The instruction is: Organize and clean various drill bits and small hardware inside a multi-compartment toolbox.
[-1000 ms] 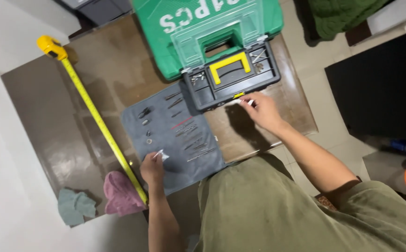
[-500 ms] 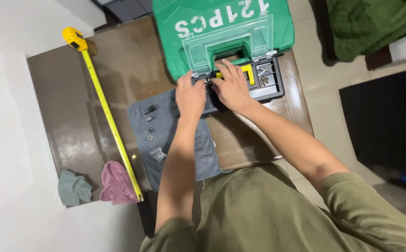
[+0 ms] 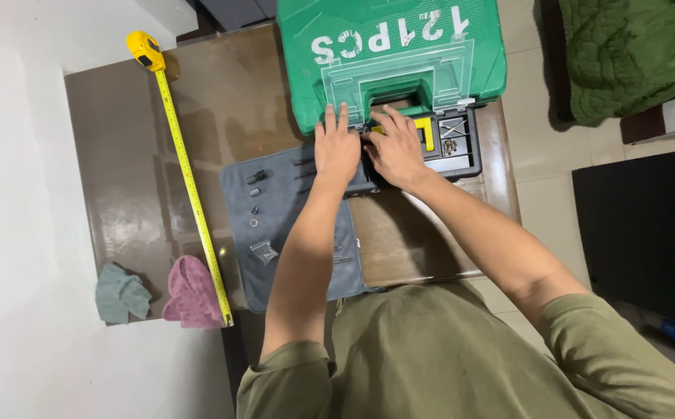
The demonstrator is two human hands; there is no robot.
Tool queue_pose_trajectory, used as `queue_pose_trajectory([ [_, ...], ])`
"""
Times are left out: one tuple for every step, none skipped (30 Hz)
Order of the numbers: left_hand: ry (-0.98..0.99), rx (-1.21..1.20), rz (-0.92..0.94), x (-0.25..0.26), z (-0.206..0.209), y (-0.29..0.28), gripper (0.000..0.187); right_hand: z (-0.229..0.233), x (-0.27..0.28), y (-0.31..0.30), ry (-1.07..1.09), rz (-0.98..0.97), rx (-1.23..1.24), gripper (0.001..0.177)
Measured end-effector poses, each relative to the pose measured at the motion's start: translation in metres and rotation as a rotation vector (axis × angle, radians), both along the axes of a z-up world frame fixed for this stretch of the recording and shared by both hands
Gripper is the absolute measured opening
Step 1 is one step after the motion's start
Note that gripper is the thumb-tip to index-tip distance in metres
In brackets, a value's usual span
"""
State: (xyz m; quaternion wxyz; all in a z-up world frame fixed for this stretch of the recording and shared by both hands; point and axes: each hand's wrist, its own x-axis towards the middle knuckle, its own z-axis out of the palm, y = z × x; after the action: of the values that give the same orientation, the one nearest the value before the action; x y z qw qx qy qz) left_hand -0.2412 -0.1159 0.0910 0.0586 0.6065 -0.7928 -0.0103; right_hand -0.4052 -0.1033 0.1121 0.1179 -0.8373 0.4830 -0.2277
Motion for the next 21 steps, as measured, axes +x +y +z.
queue_pose_trajectory([
  [0.002,0.000,0.003,0.001,-0.005,0.000,0.019,-0.002,0.001,0.001,0.002,0.003,0.000,0.024],
  [-0.024,0.002,0.018,0.003,-0.009,0.000,0.021,-0.003,0.003,0.002,0.002,0.005,0.008,0.024],
  [-0.051,0.003,0.032,0.005,-0.014,0.000,0.023,-0.005,0.006,0.003,0.002,0.007,0.016,0.024],
  [-0.049,0.002,0.031,0.008,-0.015,0.001,0.023,-0.006,0.006,0.002,0.004,0.007,0.015,0.024],
  [-0.035,-0.011,-0.001,0.011,-0.017,0.001,0.021,-0.008,0.007,0.002,0.003,-0.001,0.010,0.023],
  [-0.020,-0.022,-0.033,0.014,-0.019,0.003,0.020,-0.010,0.008,0.003,0.002,-0.009,0.007,0.021],
  [-0.017,-0.021,-0.033,0.018,-0.005,0.007,0.020,-0.010,0.008,0.002,0.005,-0.009,0.008,0.021],
  [0.164,-0.093,-0.004,0.023,0.008,0.013,0.017,-0.010,0.008,0.003,-0.003,-0.024,0.017,0.022],
  [0.345,-0.166,0.026,0.028,0.022,0.018,0.015,-0.011,0.009,0.003,-0.012,-0.039,0.026,0.022],
  [0.346,-0.161,0.029,0.044,0.026,0.026,0.015,-0.009,0.009,0.003,-0.010,-0.037,0.032,0.022],
  [0.571,-0.152,0.163,0.060,0.031,0.035,0.016,-0.007,0.010,0.002,-0.011,-0.051,0.029,0.022],
  [0.797,-0.143,0.297,0.076,0.035,0.043,0.017,-0.005,0.010,0.002,-0.011,-0.066,0.026,0.021],
  [0.799,-0.139,0.301,0.099,0.013,0.053,0.017,-0.003,0.011,0.002,-0.008,-0.065,0.031,0.021],
  [0.738,-0.094,0.321,0.123,-0.009,0.062,0.015,-0.002,0.013,0.001,0.002,-0.058,0.015,0.019],
  [0.676,-0.050,0.341,0.146,-0.031,0.071,0.013,0.000,0.016,0.001,0.011,-0.052,-0.001,0.017],
  [0.677,-0.049,0.339,0.158,-0.049,0.076,0.013,-0.001,0.018,-0.001,0.012,-0.053,-0.002,0.017],
  [0.577,0.034,0.366,0.170,-0.067,0.081,0.012,-0.001,0.021,-0.003,0.047,-0.041,-0.026,0.016],
  [0.476,0.123,0.390,0.181,-0.086,0.089,0.011,-0.003,0.022,-0.002,0.085,-0.032,-0.046,0.015],
  [0.477,0.129,0.387,0.183,-0.090,0.092,0.011,-0.002,0.025,-0.003,0.087,-0.035,-0.041,0.015],
  [0.446,0.153,0.395,0.185,-0.094,0.095,0.010,-0.002,0.028,-0.002,0.139,-0.028,-0.040,0.017],
  [0.415,0.177,0.402,0.186,-0.097,0.098,0.011,-0.002,0.030,-0.002,0.191,-0.022,-0.038,0.019],
])
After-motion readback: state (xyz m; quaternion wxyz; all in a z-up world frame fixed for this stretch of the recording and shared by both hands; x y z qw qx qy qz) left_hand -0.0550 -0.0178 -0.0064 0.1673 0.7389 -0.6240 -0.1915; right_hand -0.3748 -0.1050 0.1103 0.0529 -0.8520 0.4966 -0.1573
